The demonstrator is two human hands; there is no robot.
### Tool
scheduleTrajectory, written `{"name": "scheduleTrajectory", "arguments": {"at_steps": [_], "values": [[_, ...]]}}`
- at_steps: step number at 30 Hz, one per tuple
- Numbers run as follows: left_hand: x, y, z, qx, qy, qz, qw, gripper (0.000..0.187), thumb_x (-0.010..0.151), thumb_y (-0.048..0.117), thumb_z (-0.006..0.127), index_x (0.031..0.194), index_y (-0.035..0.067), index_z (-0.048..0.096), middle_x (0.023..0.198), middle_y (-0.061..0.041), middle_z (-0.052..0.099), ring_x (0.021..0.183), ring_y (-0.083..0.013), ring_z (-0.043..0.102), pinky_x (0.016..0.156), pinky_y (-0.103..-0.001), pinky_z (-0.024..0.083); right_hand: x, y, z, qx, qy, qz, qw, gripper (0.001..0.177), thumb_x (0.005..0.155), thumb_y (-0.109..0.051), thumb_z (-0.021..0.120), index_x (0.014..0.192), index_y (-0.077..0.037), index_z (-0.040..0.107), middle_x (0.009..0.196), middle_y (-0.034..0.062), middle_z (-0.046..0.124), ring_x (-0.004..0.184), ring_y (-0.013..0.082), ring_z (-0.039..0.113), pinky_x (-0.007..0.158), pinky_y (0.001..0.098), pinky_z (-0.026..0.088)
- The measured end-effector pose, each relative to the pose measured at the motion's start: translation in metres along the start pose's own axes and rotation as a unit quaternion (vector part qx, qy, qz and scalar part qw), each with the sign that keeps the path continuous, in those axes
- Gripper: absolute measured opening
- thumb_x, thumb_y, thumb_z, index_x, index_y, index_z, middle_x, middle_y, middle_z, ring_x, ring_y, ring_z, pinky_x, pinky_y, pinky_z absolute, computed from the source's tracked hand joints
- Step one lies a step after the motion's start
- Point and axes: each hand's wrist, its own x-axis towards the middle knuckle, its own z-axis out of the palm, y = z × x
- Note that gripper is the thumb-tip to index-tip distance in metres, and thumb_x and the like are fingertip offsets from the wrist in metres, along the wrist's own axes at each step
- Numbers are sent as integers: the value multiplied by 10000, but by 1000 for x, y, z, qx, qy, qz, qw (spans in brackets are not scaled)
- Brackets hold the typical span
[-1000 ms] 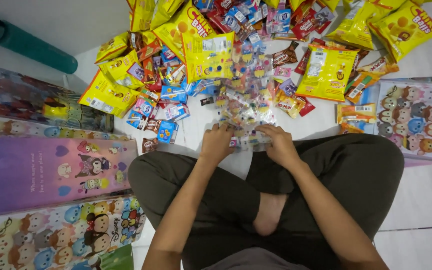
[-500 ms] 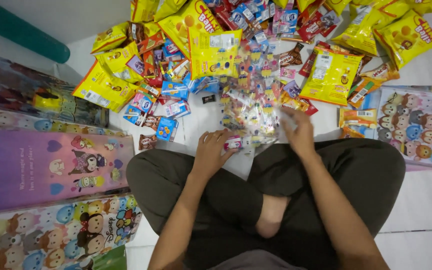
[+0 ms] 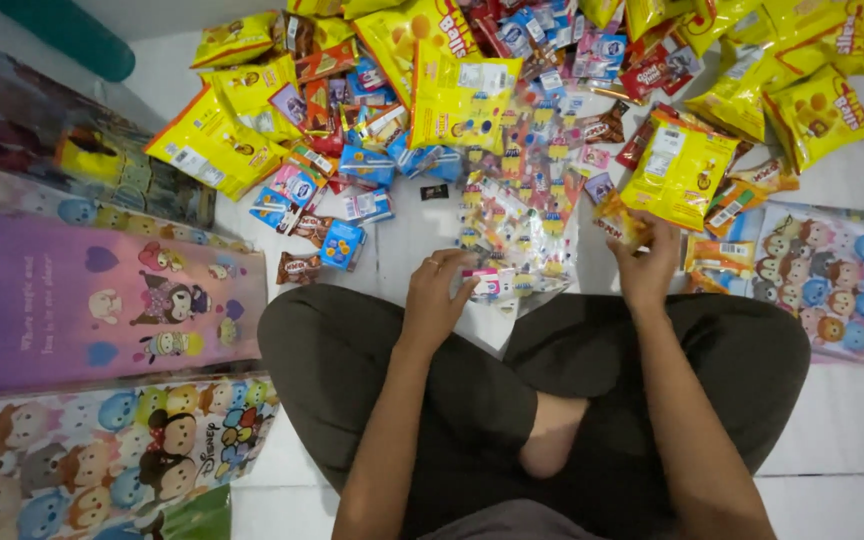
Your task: The person fills a large plastic bag with individual snack bags by hand, picking them up from the floor and placing them into the bag, then shaking and straightening the bag.
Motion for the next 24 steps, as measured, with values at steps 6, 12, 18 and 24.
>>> {"name": "scheduleTrajectory", "arguments": {"at_steps": [6, 12, 18, 24], "values": [[-1, -11, 12, -5, -5, 17, 1000, 255, 927, 147, 755, 1177, 115, 712, 1097, -98, 681, 993, -308, 696, 915, -428, 553, -26, -94, -21, 24, -109, -23, 993, 431, 871, 75, 788, 1268, -43, 670, 1121, 155, 476, 1018, 319, 595, 832, 406, 568], [1, -7, 10, -28, -40, 26, 998, 382, 877, 198, 811, 1237, 149, 694, 1120, -99, 680, 1031, -318, 694, 937, -441, 535, -54, -123, 27, -120, -272, -10, 955, 388, 770, 62, 767, 1121, -104, 765, 970, 146, 602, 788, 325, 723, 675, 399, 623], [-6, -20, 28, 27, -82, 60, 994, 625, 769, 297, 866, 1345, 223, 631, 1196, -48, 660, 1200, -283, 608, 1147, -595, 311, -58, -75, 83, -205, -277, 7, 939, 372, 818, -18, 738, 1186, -36, 682, 942, 162, 635, 792, 354, 751, 697, 448, 623], [-4, -44, 64, 95, -91, 90, 987, 709, 673, 270, 919, 1312, 209, 617, 1176, -48, 670, 1231, -250, 583, 1168, -676, 204, -58, -133, 62, -155, -319, 83, 931, 494, 853, -21, 680, 1335, -30, 572, 1049, 238, 722, 943, 397, 753, 792, 489, 614]]}}
